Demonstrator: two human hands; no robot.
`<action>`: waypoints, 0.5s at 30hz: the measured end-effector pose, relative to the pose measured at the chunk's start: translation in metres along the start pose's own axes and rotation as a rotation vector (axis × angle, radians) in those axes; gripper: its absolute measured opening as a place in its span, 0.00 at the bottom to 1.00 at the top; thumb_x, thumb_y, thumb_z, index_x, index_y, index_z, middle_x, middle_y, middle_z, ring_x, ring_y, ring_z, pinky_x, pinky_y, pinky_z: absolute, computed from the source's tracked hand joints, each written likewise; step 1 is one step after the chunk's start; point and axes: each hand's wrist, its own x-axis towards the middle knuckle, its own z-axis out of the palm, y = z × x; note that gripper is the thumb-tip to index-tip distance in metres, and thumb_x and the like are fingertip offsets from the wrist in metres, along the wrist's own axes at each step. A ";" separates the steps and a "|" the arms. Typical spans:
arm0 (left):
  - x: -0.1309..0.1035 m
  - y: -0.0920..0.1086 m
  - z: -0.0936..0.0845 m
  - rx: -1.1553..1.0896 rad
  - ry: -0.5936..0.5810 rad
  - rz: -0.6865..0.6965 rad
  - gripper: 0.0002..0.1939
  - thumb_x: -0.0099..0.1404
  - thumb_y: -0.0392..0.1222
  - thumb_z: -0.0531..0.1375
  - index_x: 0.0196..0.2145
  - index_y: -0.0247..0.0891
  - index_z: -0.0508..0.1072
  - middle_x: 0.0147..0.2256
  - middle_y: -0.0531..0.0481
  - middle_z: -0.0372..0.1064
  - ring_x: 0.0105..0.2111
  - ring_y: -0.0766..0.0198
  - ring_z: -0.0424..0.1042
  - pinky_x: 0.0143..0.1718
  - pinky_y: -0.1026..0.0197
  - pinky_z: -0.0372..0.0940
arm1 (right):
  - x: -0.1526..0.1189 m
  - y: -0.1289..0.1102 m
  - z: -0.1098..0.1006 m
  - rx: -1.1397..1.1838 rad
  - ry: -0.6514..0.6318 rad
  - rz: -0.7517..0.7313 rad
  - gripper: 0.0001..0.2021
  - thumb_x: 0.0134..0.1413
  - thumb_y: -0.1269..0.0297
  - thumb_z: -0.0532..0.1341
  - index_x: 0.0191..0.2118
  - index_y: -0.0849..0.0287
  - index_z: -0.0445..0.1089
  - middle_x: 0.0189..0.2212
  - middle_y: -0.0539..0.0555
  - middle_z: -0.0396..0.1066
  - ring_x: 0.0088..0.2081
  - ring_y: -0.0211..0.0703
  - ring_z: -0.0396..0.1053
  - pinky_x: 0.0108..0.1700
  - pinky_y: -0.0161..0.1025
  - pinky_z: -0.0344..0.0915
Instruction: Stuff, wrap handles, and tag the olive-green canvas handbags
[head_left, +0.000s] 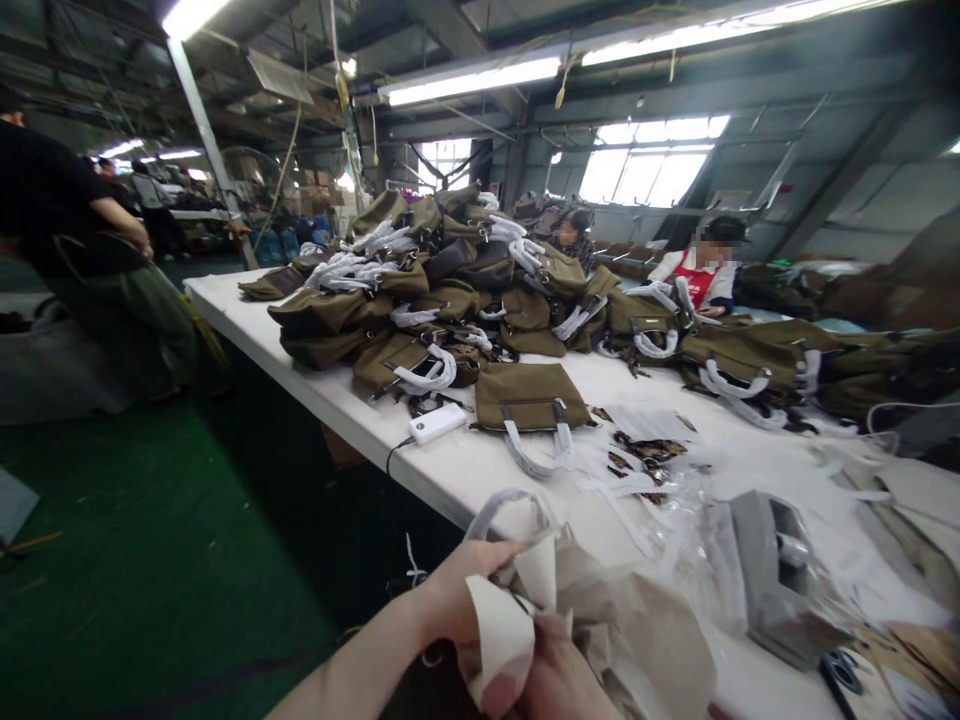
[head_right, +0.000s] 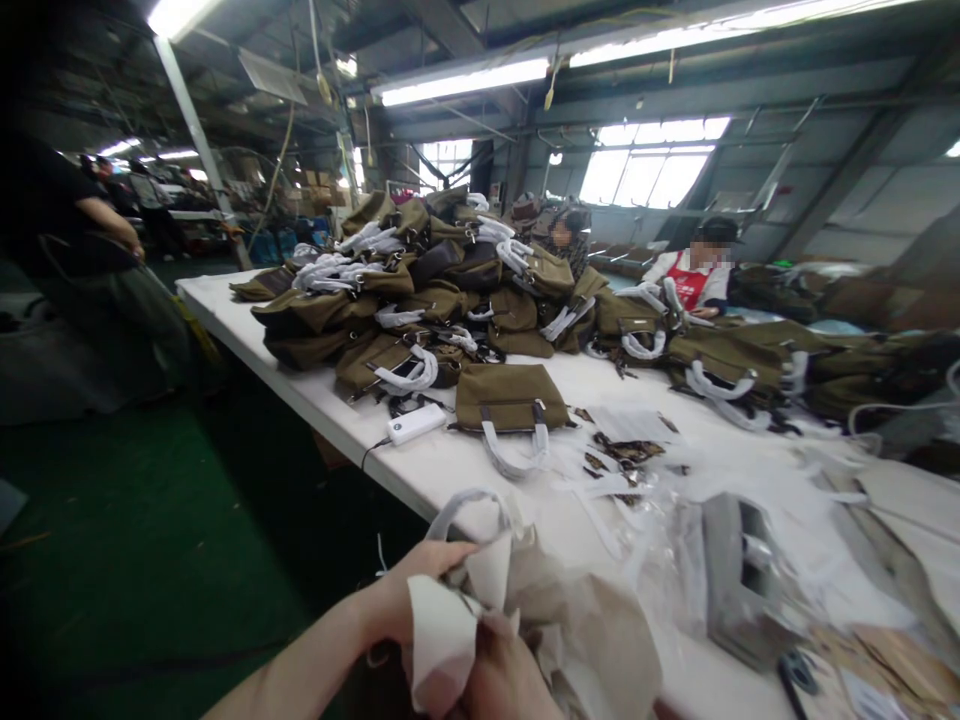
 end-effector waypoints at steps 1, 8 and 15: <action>0.001 -0.006 -0.003 -0.090 0.057 -0.023 0.26 0.54 0.45 0.68 0.51 0.40 0.75 0.44 0.47 0.77 0.44 0.54 0.74 0.48 0.59 0.66 | -0.005 0.002 -0.009 -0.064 -0.044 -0.013 0.16 0.40 0.66 0.67 0.39 0.62 0.80 0.51 0.60 0.75 0.54 0.55 0.70 0.59 0.43 0.62; 0.000 -0.041 -0.007 -0.503 0.208 -0.172 0.28 0.42 0.49 0.72 0.40 0.32 0.79 0.37 0.45 0.77 0.38 0.56 0.73 0.41 0.61 0.67 | -0.006 0.058 -0.049 0.338 0.361 0.427 0.19 0.49 0.44 0.60 0.30 0.57 0.75 0.31 0.58 0.77 0.38 0.56 0.75 0.39 0.46 0.71; 0.008 -0.034 -0.007 -0.292 0.206 -0.168 0.27 0.47 0.48 0.68 0.44 0.30 0.77 0.39 0.42 0.77 0.40 0.52 0.74 0.42 0.58 0.68 | -0.001 0.015 -0.038 0.258 -0.224 0.176 0.42 0.37 0.62 0.70 0.63 0.54 0.60 0.61 0.59 0.63 0.63 0.58 0.58 0.65 0.50 0.53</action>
